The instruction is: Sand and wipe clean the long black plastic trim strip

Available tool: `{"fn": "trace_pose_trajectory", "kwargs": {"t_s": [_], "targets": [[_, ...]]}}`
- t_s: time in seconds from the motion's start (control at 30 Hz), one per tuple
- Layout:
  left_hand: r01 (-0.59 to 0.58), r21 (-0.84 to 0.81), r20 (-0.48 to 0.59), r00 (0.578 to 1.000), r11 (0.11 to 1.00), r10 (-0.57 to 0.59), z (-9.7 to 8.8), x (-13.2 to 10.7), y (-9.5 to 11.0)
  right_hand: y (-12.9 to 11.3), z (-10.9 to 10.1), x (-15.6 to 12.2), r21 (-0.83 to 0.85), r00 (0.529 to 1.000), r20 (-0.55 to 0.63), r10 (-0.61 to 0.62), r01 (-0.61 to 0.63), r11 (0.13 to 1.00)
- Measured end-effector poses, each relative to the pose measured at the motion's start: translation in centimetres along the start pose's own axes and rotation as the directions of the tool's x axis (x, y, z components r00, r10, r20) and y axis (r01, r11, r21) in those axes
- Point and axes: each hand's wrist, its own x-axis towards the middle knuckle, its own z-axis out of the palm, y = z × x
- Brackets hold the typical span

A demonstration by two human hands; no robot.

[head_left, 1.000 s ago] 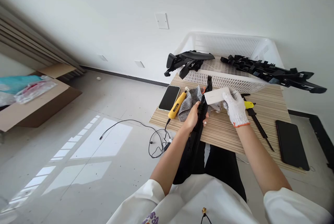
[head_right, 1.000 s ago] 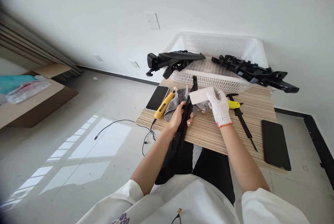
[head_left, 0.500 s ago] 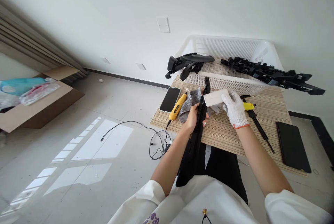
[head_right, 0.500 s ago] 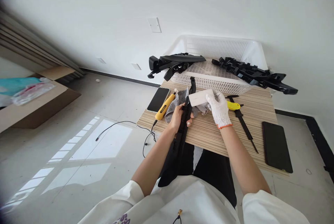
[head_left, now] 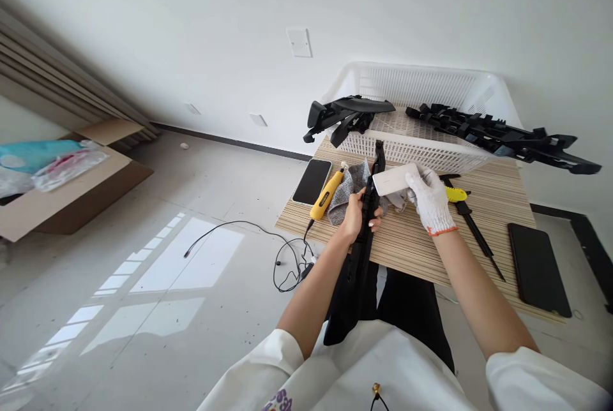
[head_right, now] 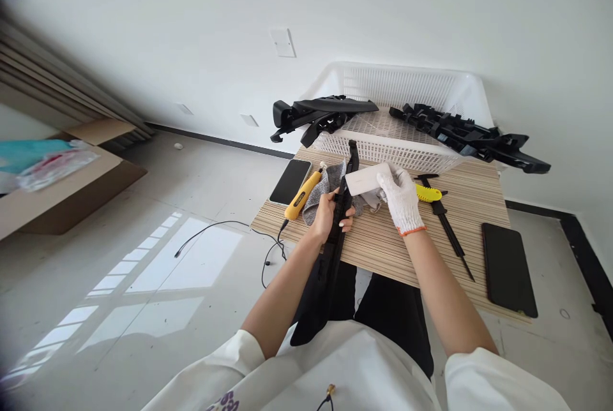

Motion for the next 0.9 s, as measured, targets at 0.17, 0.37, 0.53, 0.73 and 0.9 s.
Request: {"fn": "trace_pose_trajectory", "kwargs": {"t_s": [0.17,0.37,0.53,0.73,0.9], "targets": [[-0.01,0.014,0.02,1.0,1.0,0.009,-0.18,0.1,-0.11,-0.12,0.15,-0.01,0.007,1.0,-0.003,0.003,-0.003,1.0],[0.0,0.044,0.028,1.0,0.999,-0.001,0.03,-0.12,0.05,-0.29,0.14,-0.12,-0.012,1.0,0.001,0.003,-0.003,1.0],[0.016,0.018,0.016,1.0,1.0,-0.016,0.26,-0.22,0.18,-0.23,0.09,-0.01,-0.005,1.0,0.009,-0.02,0.02,1.0],[0.073,0.023,-0.007,0.997,0.997,-0.073,0.57,-0.3,0.37,0.09,0.09,0.07,0.013,1.0,0.018,-0.007,0.006,1.0],[0.032,0.035,0.017,0.999,0.999,-0.032,0.43,-0.32,0.35,0.07,-0.32,0.31,-0.016,1.0,-0.016,-0.013,0.012,1.0]]}}
